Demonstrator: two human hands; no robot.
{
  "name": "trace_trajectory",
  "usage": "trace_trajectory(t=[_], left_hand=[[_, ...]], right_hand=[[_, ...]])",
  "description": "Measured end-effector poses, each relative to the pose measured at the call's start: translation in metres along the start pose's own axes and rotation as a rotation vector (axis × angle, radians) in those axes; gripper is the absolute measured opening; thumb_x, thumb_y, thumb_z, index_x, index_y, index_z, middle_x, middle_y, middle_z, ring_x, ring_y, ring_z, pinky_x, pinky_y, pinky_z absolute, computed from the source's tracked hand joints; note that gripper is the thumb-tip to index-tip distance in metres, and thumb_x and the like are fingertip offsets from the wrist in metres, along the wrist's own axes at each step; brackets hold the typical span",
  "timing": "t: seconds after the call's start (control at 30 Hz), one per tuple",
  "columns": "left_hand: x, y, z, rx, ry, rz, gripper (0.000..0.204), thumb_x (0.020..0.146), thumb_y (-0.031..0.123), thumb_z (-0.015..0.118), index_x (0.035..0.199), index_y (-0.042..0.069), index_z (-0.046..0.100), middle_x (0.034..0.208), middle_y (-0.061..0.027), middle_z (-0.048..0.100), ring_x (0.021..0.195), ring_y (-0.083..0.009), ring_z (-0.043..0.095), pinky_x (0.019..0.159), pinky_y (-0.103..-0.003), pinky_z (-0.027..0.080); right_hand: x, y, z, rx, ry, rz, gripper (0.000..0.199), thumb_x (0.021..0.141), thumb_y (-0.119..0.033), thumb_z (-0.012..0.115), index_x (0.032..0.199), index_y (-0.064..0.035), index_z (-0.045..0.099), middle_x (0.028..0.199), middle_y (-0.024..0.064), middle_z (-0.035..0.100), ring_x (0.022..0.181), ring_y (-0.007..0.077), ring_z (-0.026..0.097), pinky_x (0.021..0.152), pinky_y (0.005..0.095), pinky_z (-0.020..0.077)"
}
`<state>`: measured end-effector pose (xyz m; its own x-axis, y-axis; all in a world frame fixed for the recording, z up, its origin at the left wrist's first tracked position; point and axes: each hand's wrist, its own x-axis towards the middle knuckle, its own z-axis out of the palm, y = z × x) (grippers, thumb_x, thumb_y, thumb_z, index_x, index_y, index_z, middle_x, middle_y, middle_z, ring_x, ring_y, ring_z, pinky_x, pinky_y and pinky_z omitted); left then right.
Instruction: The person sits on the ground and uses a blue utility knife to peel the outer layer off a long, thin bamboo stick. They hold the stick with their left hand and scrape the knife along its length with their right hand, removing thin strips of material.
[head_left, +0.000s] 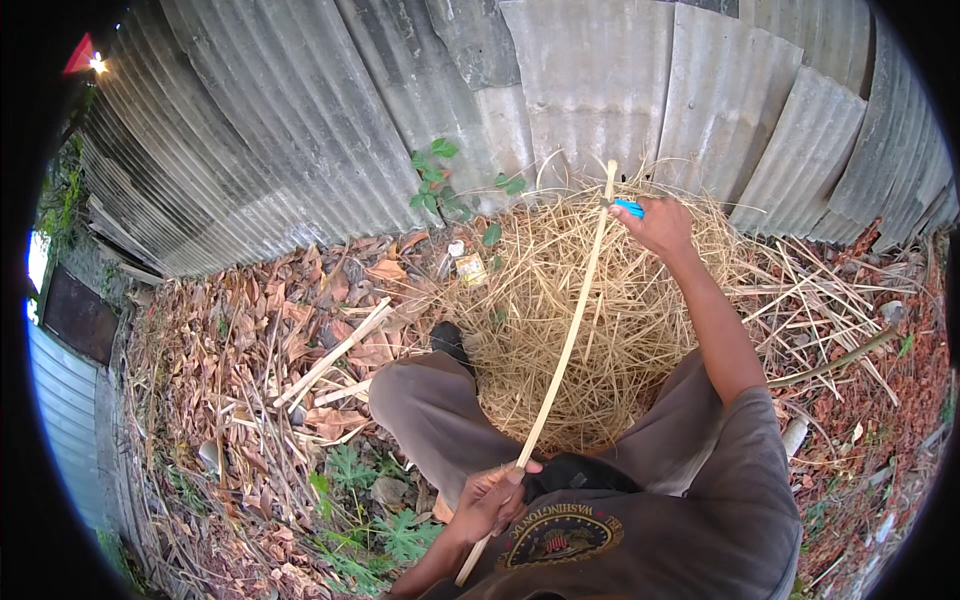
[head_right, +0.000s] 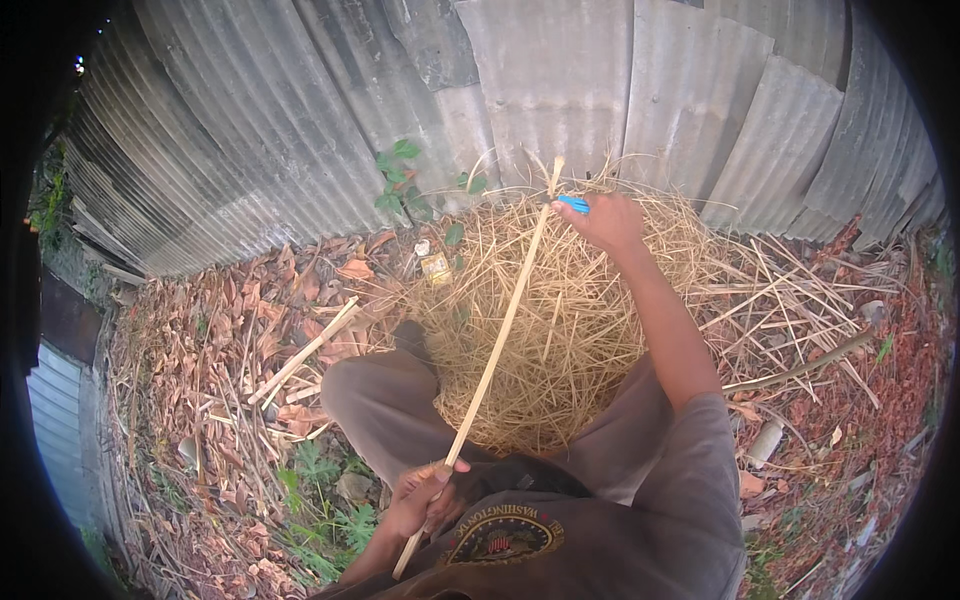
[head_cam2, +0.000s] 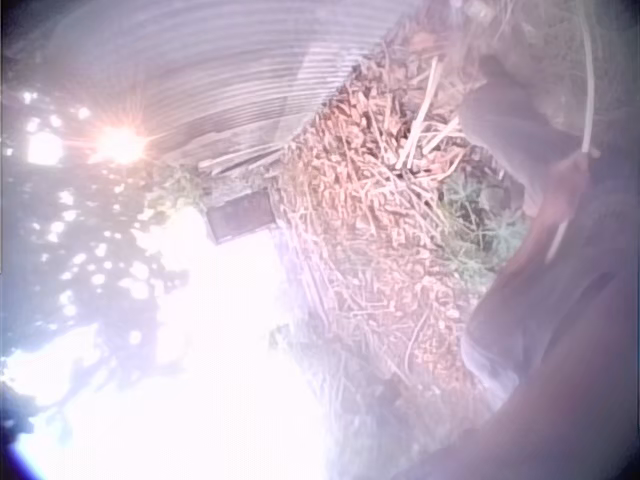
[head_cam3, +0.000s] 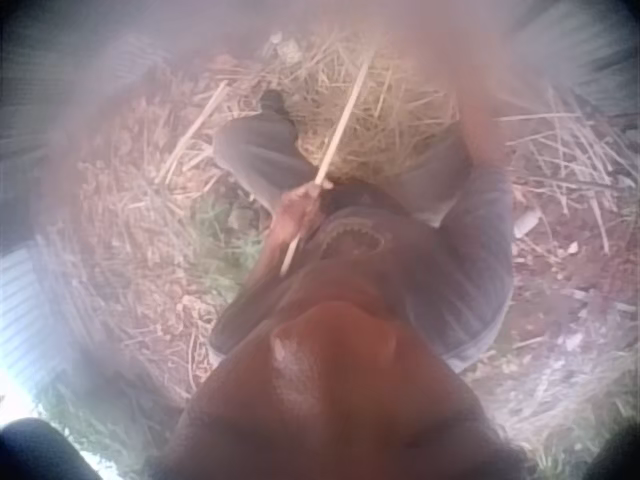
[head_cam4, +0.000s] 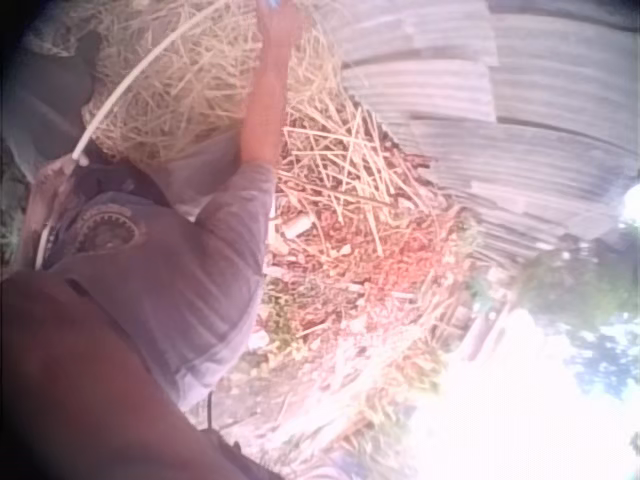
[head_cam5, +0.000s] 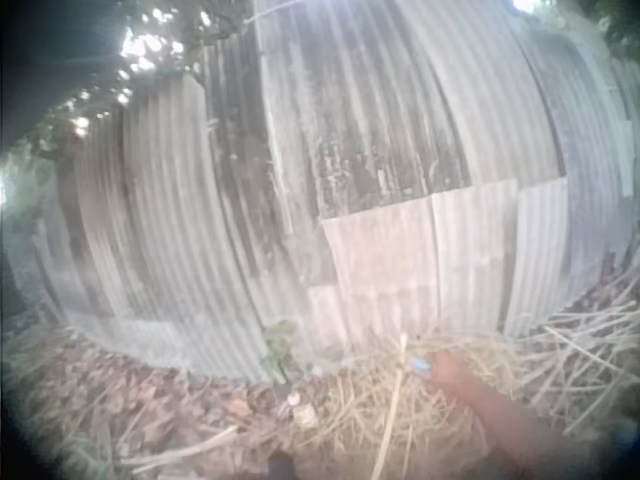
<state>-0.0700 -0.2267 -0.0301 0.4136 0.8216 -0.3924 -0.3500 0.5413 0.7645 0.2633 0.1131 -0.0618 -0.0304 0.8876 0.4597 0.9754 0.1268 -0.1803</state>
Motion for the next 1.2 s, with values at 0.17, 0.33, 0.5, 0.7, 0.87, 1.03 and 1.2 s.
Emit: trace_trajectory(t=[0.17, 0.33, 0.5, 0.7, 0.87, 1.03, 1.2], left_hand=[[-0.023, 0.002, -0.008, 0.077, 0.057, -0.079, 0.031, 0.103, 0.020, 0.042, 0.122, 0.001, 0.058, 0.049, 0.0045, 0.033, 0.040, -0.0049, 0.029, 0.043, -0.021, 0.029], [-0.100, 0.006, -0.027, 0.300, 0.193, -0.307, 0.031, 0.103, 0.019, 0.043, 0.119, 0.001, 0.061, 0.048, 0.0046, 0.035, 0.040, -0.0040, 0.031, 0.042, -0.021, 0.028], [-0.040, 0.010, -0.036, 0.237, 0.229, -0.125, 0.029, 0.102, 0.018, 0.046, 0.119, 0.000, 0.061, 0.049, 0.0048, 0.036, 0.040, -0.0030, 0.031, 0.041, -0.021, 0.028], [0.052, 0.032, -0.004, 0.266, 0.153, 0.166, 0.030, 0.102, 0.021, 0.046, 0.118, 0.000, 0.060, 0.049, 0.0037, 0.037, 0.039, -0.0045, 0.032, 0.042, -0.022, 0.029], [0.078, 0.044, 0.016, 0.303, 0.186, 0.236, 0.031, 0.101, 0.021, 0.048, 0.121, 0.001, 0.060, 0.052, 0.0061, 0.038, 0.043, -0.0020, 0.031, 0.043, -0.020, 0.026], [0.073, 0.045, 0.022, 0.360, 0.228, 0.308, 0.031, 0.101, 0.021, 0.049, 0.123, 0.002, 0.060, 0.056, 0.0083, 0.036, 0.047, -0.0008, 0.029, 0.044, -0.020, 0.023], [0.059, 0.040, 0.016, 0.369, 0.239, 0.261, 0.030, 0.101, 0.019, 0.049, 0.124, 0.004, 0.060, 0.057, 0.0093, 0.035, 0.049, 0.0000, 0.029, 0.045, -0.019, 0.023]], right_hand=[[0.004, 0.038, 0.001, -0.111, -0.008, -0.046, 0.081, 0.081, -0.081, 0.036, 0.072, -0.0066, 0.068, 0.056, 0.0115, 0.060, 0.058, 0.0300, 0.065, 0.054, 0.0438, 0.0504], [-0.030, 0.180, 0.008, -0.088, -0.178, 0.773, 0.089, 0.082, -0.080, 0.032, 0.093, 0.0003, 0.070, 0.084, 0.0250, 0.068, 0.087, 0.0400, 0.067, 0.076, 0.0494, 0.0518], [-0.036, 0.147, -0.003, -0.094, -0.110, 0.583, 0.086, 0.085, -0.077, 0.033, 0.083, 0.0015, 0.068, 0.078, 0.0266, 0.066, 0.082, 0.0408, 0.066, 0.072, 0.0479, 0.0510], [-0.046, -0.023, -0.050, 0.250, -0.204, -0.073, 0.069, 0.081, -0.072, 0.051, 0.057, -0.0074, 0.059, 0.046, 0.0088, 0.050, 0.046, 0.0286, 0.057, 0.048, 0.0414, 0.0454], [-0.095, -0.104, -0.072, 0.334, -0.123, -0.540, 0.067, 0.077, -0.074, 0.055, 0.052, -0.0109, 0.053, 0.043, 0.0053, 0.048, 0.040, 0.0246, 0.054, 0.044, 0.0377, 0.0435], [-0.078, -0.101, -0.062, 0.304, -0.045, -0.504, 0.070, 0.076, -0.075, 0.054, 0.050, -0.0113, 0.051, 0.040, 0.0049, 0.047, 0.037, 0.0227, 0.053, 0.039, 0.0348, 0.0415], [-0.084, -0.112, -0.055, 0.305, -0.038, -0.539, 0.071, 0.076, -0.078, 0.052, 0.048, -0.0121, 0.049, 0.040, 0.0045, 0.047, 0.034, 0.0186, 0.050, 0.037, 0.0339, 0.0399]])
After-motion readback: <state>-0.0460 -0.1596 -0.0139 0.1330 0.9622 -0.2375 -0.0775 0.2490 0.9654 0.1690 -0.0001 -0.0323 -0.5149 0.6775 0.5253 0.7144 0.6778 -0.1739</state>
